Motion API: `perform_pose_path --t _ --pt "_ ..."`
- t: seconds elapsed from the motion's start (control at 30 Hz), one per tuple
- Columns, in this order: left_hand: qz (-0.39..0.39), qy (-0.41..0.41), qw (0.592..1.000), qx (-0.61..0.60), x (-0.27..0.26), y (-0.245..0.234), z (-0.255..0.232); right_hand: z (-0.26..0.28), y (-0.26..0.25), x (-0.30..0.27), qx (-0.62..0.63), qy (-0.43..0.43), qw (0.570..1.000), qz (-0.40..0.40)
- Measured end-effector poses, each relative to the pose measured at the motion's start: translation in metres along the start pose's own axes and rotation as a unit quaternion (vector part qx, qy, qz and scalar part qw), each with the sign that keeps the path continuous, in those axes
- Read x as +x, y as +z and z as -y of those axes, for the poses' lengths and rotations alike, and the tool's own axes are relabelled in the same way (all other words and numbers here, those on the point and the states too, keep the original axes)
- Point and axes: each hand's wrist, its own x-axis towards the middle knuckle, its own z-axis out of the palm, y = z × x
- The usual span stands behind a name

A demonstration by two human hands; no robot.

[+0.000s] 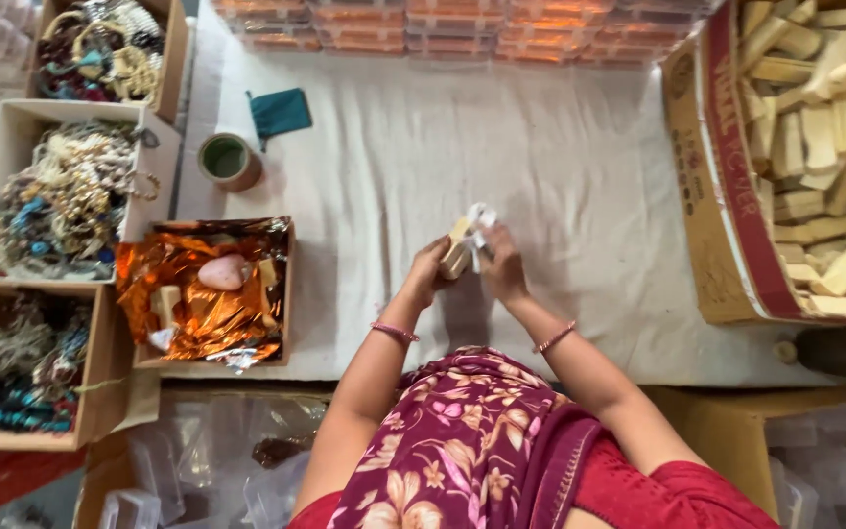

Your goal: The person wraps a small rectangular wooden block in orange foil and places it into a clear plastic container. They then pick up another wooden block and wipe it thoroughly with a white cloth.

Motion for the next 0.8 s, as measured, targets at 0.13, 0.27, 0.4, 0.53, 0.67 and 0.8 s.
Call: perform_pose_path --t 0.13,0.27,0.4,0.53,0.67,0.8 --pt "0.063 -0.053 0.974 -0.212 0.022 -0.023 0.027 0.004 0.019 -0.007 -0.128 -0.336 0.922 0.141" --pt "0.042 -0.125 0.949 -0.286 0.001 -0.02 0.008 -0.014 0.036 0.014 -0.283 -0.162 0.935 0.141" --pt "0.045 -0.119 0.968 -0.218 0.074 -0.045 0.087 0.032 0.039 0.0 -0.291 -0.178 0.904 0.256" --pt "0.049 -0.116 0.971 -0.205 0.033 -0.036 0.043 0.005 0.032 0.025 -0.275 -0.151 0.909 0.273" --pt "0.055 -0.126 0.967 -0.215 0.011 -0.026 0.012 0.013 0.032 0.024 -0.286 -0.107 0.928 0.215" --pt "0.057 -0.117 0.97 -0.205 0.043 -0.04 0.056 0.026 0.03 -0.008 -0.249 -0.297 0.913 0.124"
